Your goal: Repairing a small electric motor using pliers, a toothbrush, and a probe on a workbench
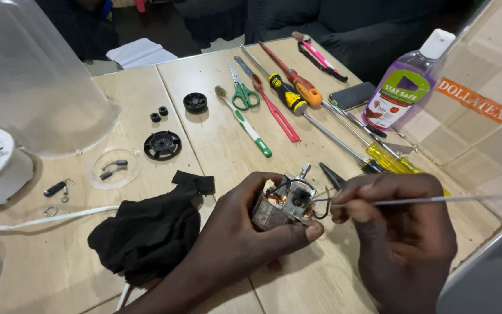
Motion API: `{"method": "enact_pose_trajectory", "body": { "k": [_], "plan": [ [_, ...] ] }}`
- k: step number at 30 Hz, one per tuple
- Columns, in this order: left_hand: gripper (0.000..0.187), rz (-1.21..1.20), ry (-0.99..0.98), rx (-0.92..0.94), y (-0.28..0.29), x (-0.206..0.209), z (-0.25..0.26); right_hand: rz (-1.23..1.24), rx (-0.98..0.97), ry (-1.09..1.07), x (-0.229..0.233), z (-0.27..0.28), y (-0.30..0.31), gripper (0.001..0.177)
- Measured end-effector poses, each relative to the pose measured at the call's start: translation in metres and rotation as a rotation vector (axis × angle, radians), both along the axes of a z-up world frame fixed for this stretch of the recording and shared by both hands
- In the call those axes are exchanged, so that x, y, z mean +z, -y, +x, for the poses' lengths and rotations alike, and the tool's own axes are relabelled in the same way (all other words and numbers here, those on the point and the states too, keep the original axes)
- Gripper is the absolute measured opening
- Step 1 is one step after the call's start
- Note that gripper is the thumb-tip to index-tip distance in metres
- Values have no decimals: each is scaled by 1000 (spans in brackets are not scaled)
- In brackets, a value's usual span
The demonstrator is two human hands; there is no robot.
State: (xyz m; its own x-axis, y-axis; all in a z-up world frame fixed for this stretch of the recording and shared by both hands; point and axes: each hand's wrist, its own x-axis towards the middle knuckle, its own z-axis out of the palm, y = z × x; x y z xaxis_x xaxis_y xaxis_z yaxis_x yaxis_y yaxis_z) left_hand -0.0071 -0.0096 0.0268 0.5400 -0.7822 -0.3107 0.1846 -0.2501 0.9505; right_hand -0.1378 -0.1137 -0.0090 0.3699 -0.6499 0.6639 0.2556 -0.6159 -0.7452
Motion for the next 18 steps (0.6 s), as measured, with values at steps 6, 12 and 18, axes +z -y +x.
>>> {"method": "enact_pose_trajectory", "body": {
  "k": [6,12,18],
  "plan": [
    [66,85,49,-66,-6,4,2,260,-8,-93,17,-8,-12,40],
    [52,111,199,-179,-11,10,6,56,-255,-181,0,-23,3,44],
    [52,-54,74,-198,-11,4,7,391,297,238,-27,-52,44,19]
  ]
}}
